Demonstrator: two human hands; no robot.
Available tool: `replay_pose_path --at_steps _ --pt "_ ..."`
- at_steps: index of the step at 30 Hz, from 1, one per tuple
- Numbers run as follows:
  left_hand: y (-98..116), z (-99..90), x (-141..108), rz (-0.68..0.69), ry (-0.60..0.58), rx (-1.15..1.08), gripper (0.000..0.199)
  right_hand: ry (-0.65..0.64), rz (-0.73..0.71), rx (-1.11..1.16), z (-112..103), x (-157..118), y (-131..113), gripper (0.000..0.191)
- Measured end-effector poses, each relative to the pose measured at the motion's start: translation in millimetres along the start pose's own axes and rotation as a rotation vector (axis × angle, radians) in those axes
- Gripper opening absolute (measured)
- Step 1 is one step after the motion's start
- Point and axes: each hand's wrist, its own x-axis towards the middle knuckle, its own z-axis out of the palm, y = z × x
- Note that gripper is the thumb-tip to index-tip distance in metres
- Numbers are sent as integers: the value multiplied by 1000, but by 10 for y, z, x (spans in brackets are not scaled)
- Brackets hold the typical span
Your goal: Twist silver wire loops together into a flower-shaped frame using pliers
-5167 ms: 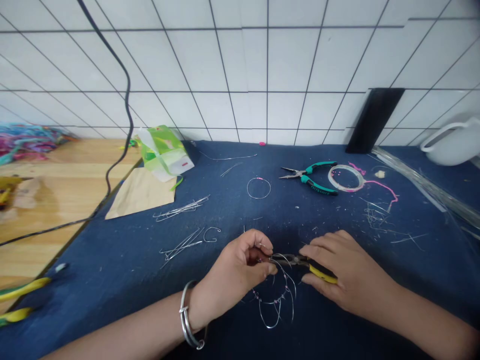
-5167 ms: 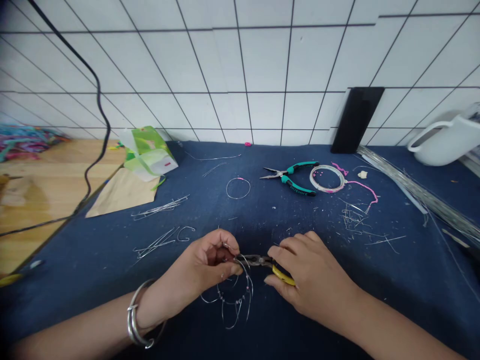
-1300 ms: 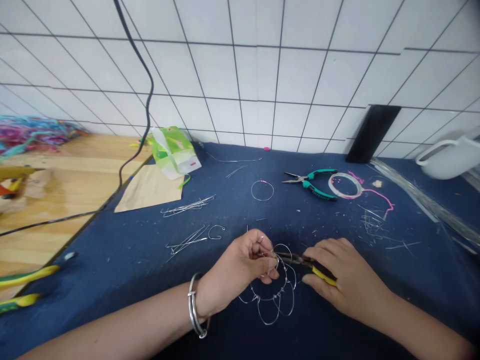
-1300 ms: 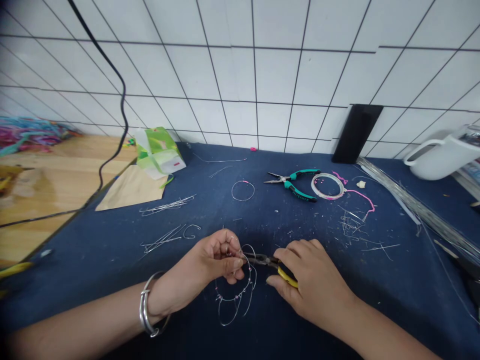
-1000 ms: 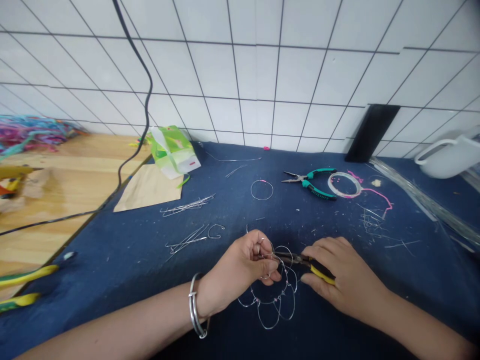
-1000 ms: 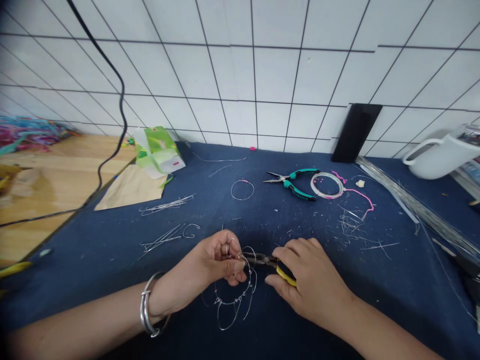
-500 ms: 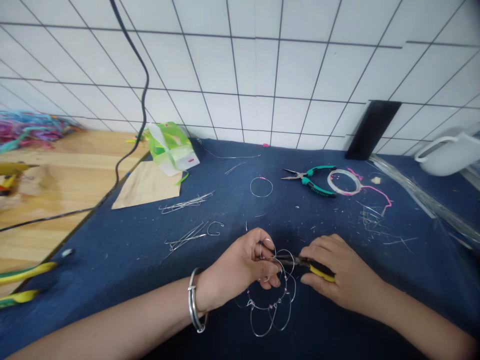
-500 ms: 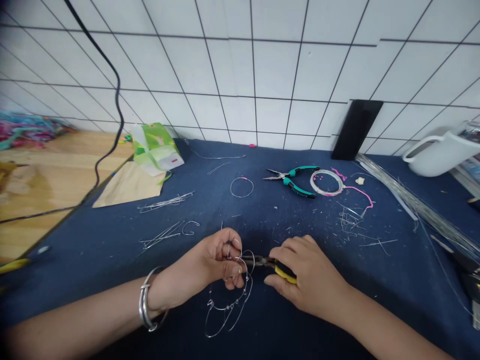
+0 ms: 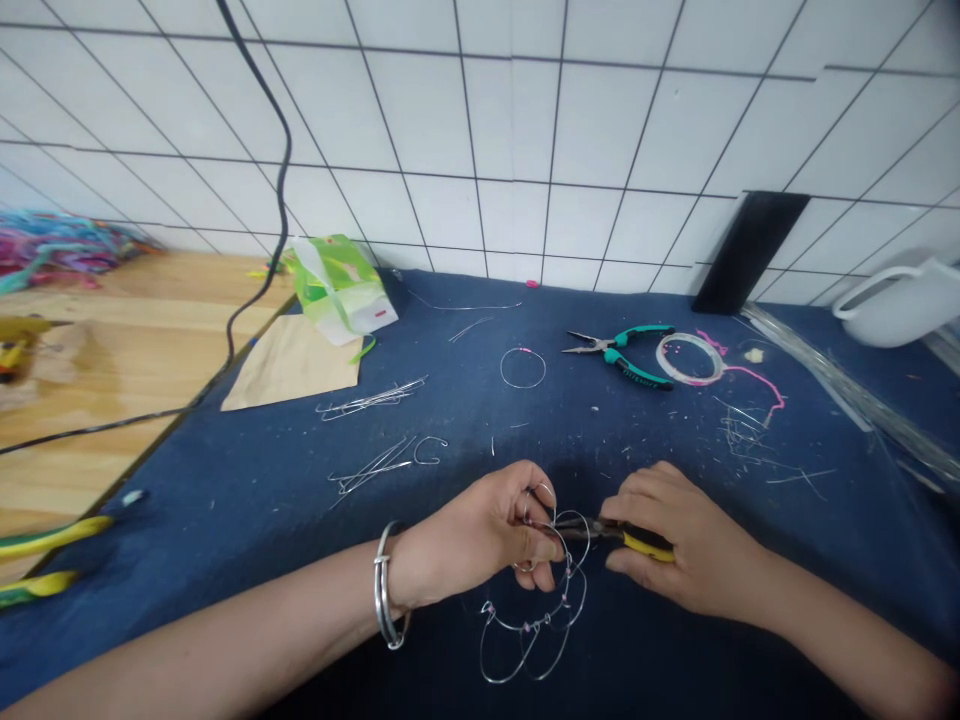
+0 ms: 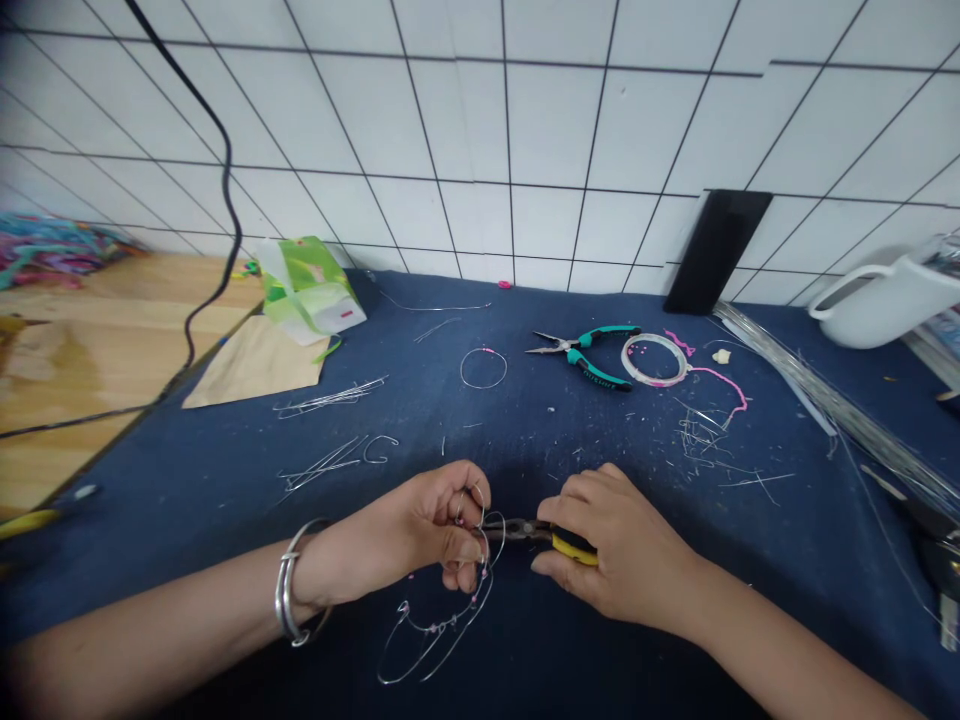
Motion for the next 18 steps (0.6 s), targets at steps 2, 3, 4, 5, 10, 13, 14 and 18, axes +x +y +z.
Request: replay_pose_path --at_steps 2,3,4,5,10,13,14,18 --pt "7 -3 -6 -13 -32 -4 25 -16 -3 9 -13 6 -3 23" --pt "10 -4 -8 -17 -48 -6 25 -21 -5 12 -17 10 -5 24" --pt "14 -6 -9 -23 -64 -7 25 -25 -7 15 -19 14 -7 24" --pt "18 -8 -10 -26 -77 -7 25 -28 -9 19 -19 17 -9 25" --pt "32 -17 -7 -43 -105 -4 27 -35 -23 44 -5 20 0 27" --pt "39 -17 -9 -65 -127 -1 28 -42 -30 59 7 16 14 26" --pt "41 -16 -12 -72 -134 1 28 -42 -37 64 11 16 18 26" --pt "44 -17 -25 -83 -157 3 26 -41 -66 79 22 15 22 25"
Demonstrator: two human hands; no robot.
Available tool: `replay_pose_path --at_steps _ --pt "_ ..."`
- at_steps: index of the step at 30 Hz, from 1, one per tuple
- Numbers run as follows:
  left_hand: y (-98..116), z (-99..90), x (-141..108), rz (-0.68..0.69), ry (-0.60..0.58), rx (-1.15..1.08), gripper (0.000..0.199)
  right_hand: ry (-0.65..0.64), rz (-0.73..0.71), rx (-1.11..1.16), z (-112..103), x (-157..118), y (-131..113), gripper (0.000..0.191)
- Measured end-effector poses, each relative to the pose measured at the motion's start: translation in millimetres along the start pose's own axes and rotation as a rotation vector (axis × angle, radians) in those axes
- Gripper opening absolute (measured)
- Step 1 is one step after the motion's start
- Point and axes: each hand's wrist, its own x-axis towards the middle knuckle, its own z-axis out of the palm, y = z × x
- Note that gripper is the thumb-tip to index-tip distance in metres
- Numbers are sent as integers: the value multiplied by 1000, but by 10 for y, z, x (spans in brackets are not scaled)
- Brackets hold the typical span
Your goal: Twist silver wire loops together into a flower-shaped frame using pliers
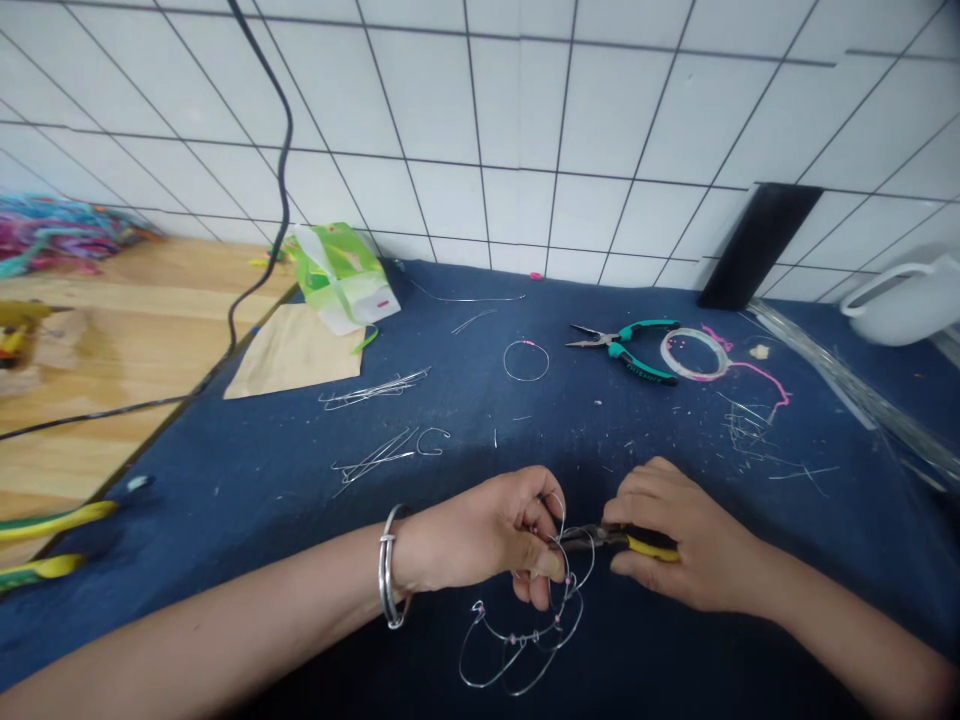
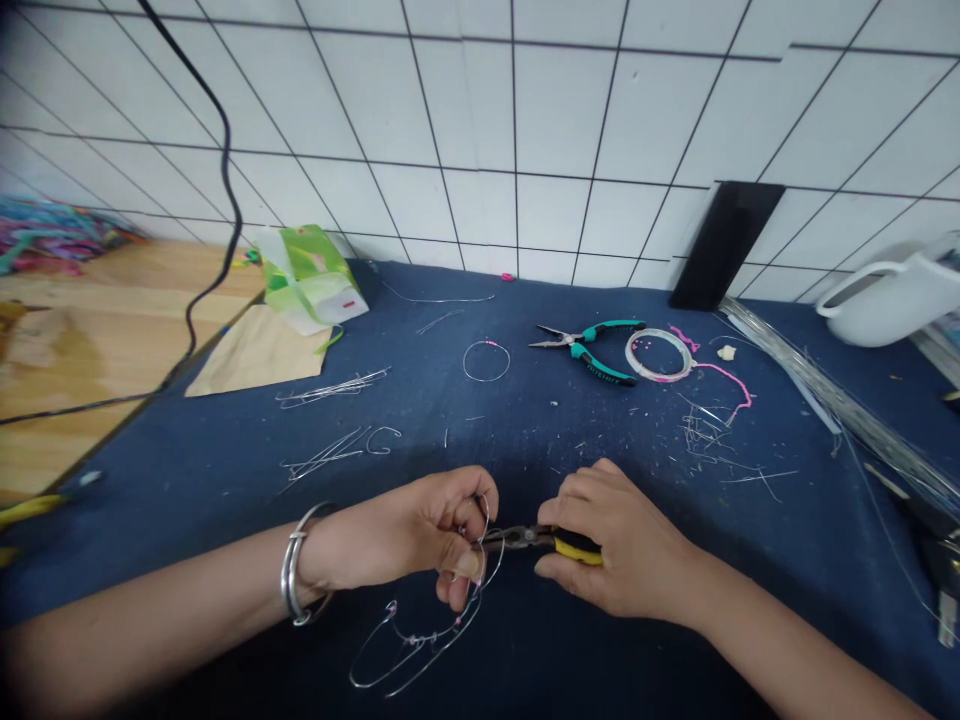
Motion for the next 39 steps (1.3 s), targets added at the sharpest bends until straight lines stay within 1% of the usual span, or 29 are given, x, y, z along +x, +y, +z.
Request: replay_pose_path --at_steps 5,10,17,23,27,35,39 --pt "-17 -6 -1 -6 -24 -4 25 4 5 -7 19 -7 -7 21" --pt "-27 -11 -2 10 -34 -29 27 -16 17 6 18 -1 -2 22" --pt "-2 -40 -7 -36 -149 -70 33 -13 -28 50 -16 16 1 25" --pt "-11 -67 11 -64 -217 -72 33 -17 -59 60 -3 19 -15 25" --pt "-11 -69 6 -71 -243 -72 33 -7 -80 52 11 20 -18 23" --pt "-37 -69 34 -74 -319 -74 31 -29 -109 55 42 10 -5 21" --pt "-36 -65 32 -77 -329 -76 32 -29 -111 50 48 14 -1 21"
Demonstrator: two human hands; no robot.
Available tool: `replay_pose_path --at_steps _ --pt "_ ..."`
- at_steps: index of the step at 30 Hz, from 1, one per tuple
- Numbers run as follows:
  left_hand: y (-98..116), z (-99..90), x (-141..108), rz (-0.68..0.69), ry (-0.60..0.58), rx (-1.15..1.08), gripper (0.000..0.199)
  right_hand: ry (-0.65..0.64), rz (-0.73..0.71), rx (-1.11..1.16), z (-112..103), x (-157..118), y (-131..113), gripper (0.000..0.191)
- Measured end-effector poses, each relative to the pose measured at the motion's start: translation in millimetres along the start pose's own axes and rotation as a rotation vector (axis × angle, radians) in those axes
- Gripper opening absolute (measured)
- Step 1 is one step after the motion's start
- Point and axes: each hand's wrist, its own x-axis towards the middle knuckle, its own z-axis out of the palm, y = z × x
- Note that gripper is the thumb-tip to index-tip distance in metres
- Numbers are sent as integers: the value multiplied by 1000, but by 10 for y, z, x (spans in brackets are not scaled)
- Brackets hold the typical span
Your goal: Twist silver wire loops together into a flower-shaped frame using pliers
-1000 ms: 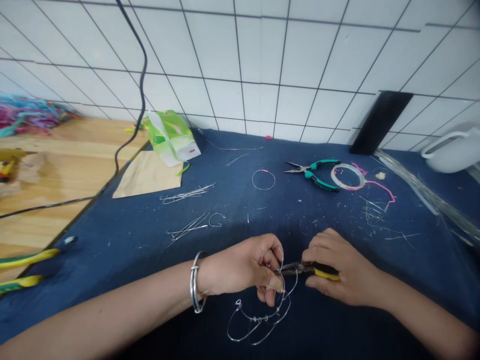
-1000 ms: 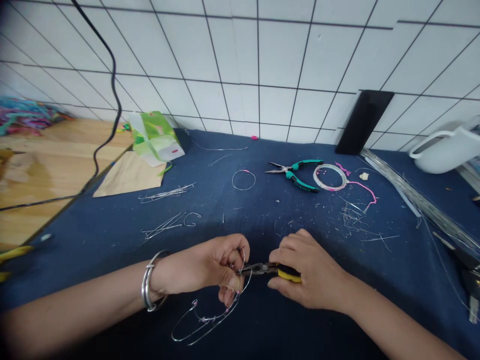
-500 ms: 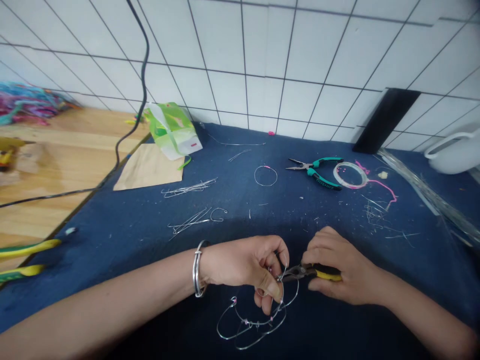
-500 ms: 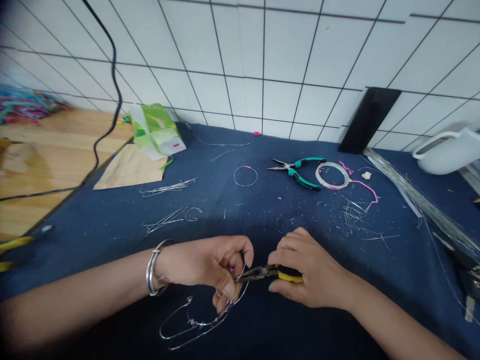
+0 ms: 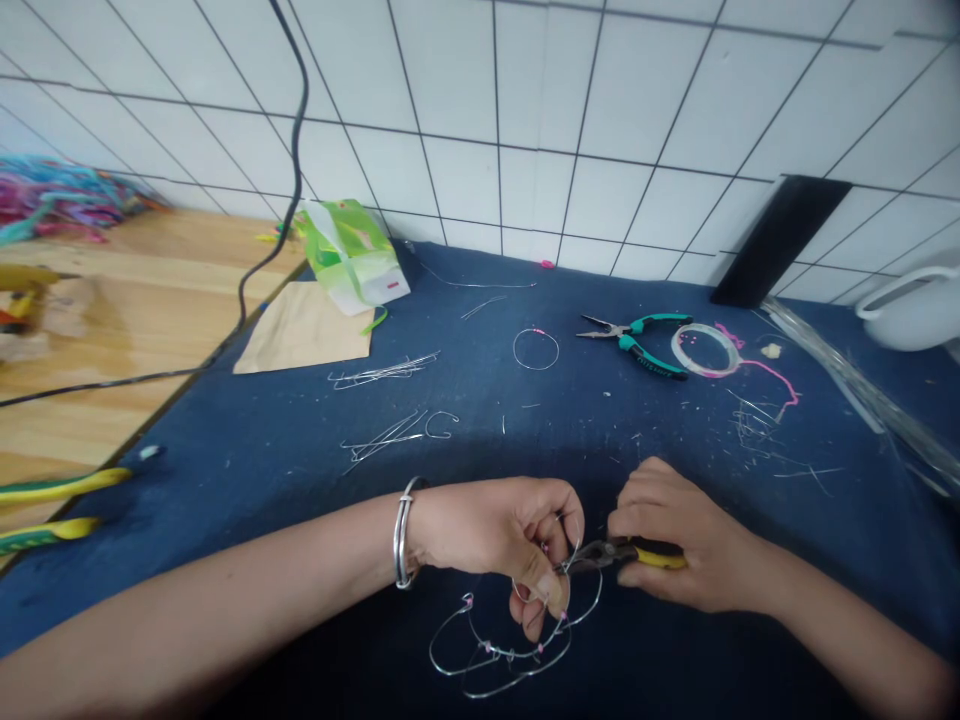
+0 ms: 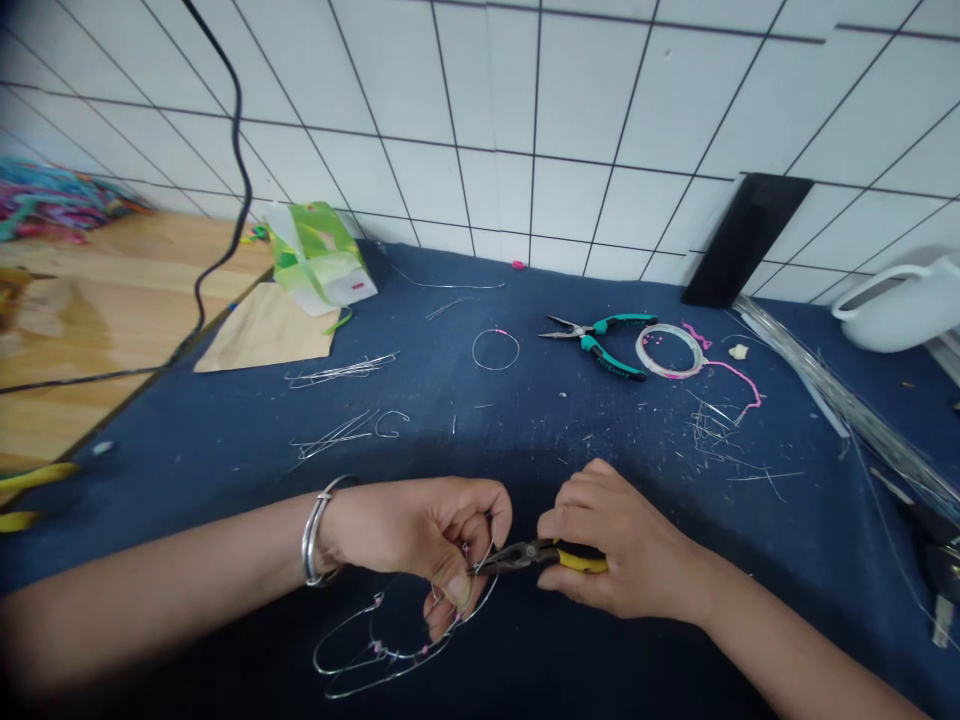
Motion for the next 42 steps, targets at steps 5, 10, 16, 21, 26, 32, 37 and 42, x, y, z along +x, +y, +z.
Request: replay_pose_path --at_steps 5,10,16,21,26,32,37,42 --pt "35 42 -34 1 99 12 30 -16 14 -11 -22 1 -14 20" --pt "40 41 -31 69 194 34 31 -12 66 -84 -71 1 4 23" --pt "14 40 -4 157 425 111 25 25 182 -270 -141 -29 53 28" --pt "-3 20 8 214 589 161 22 23 268 -441 -158 -58 22 33" --pt "4 34 12 243 697 173 15 88 214 -464 -209 -71 -64 39" --pt "-21 82 34 298 758 184 15 276 236 -247 -172 23 -270 11" --pt "-22 163 41 317 795 201 17 334 265 -233 12 168 -469 14" --pt "-42 241 20 363 777 173 18 428 348 -287 104 232 -545 14"
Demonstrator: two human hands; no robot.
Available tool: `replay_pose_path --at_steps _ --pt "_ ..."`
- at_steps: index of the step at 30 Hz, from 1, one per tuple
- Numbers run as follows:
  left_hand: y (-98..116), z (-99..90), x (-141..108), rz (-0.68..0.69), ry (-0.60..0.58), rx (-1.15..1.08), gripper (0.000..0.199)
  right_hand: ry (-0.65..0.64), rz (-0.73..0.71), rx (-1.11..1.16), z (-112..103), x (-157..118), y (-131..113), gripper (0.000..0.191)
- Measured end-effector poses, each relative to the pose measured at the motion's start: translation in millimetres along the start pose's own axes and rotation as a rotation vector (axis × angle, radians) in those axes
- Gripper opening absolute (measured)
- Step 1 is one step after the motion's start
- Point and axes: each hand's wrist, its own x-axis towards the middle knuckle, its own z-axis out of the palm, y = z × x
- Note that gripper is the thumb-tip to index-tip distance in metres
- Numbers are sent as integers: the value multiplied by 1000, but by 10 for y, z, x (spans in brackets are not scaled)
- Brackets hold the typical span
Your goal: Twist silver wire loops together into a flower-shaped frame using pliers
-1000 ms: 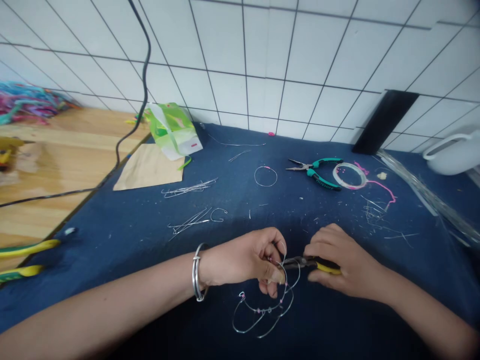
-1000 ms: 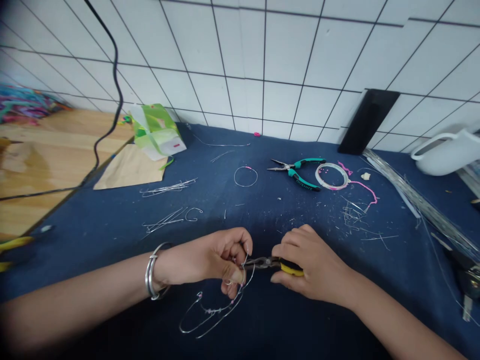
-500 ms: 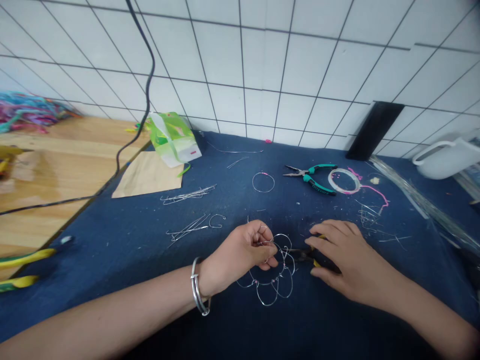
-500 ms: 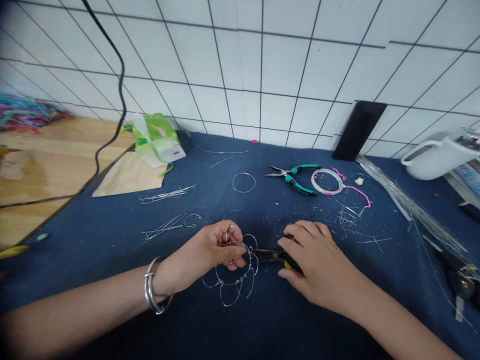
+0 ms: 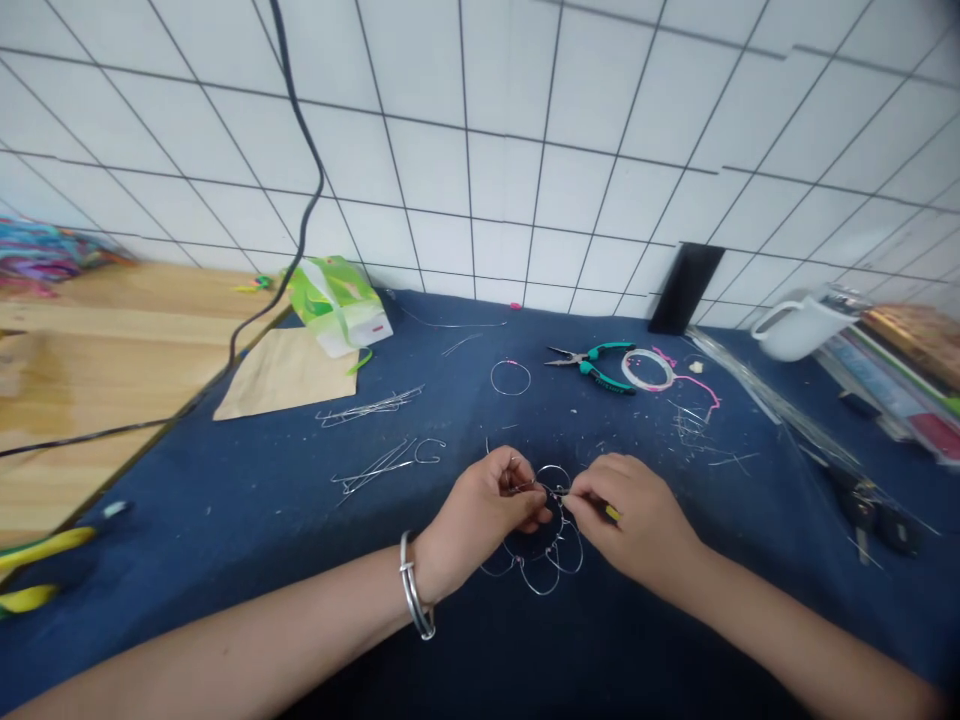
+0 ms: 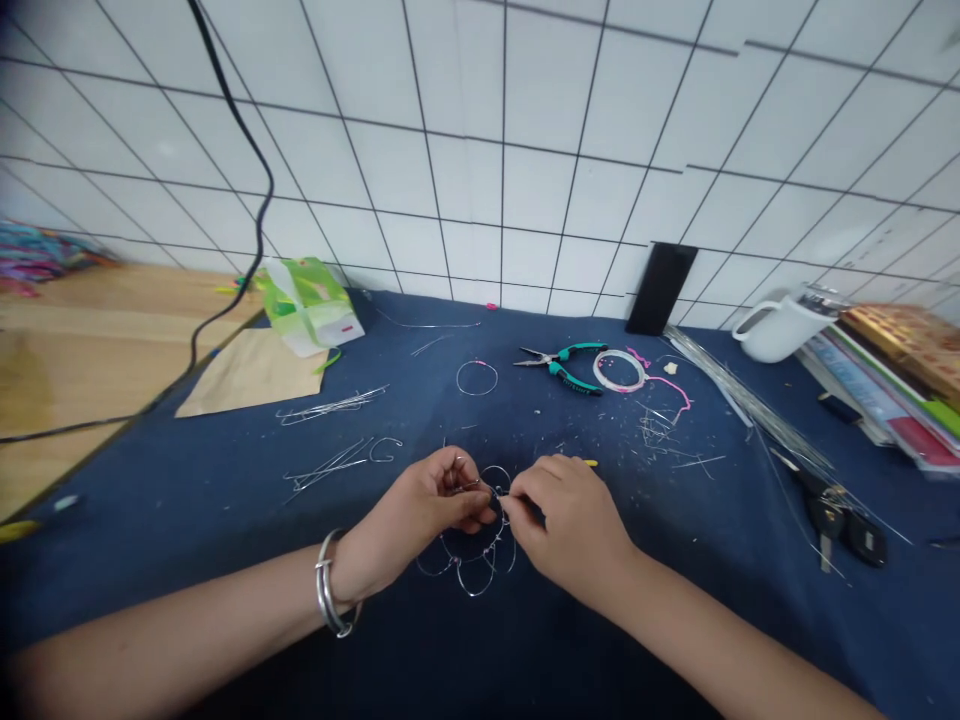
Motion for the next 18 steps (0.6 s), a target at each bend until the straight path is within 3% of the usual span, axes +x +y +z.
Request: replay_pose_path --at_steps 10,18 --pt "-12 72 -103 24 18 -135 21 197 89 -54 58 -42 -106 6" --pt "5 98 -94 16 7 -204 26 190 59 -44 174 -70 -46 12"
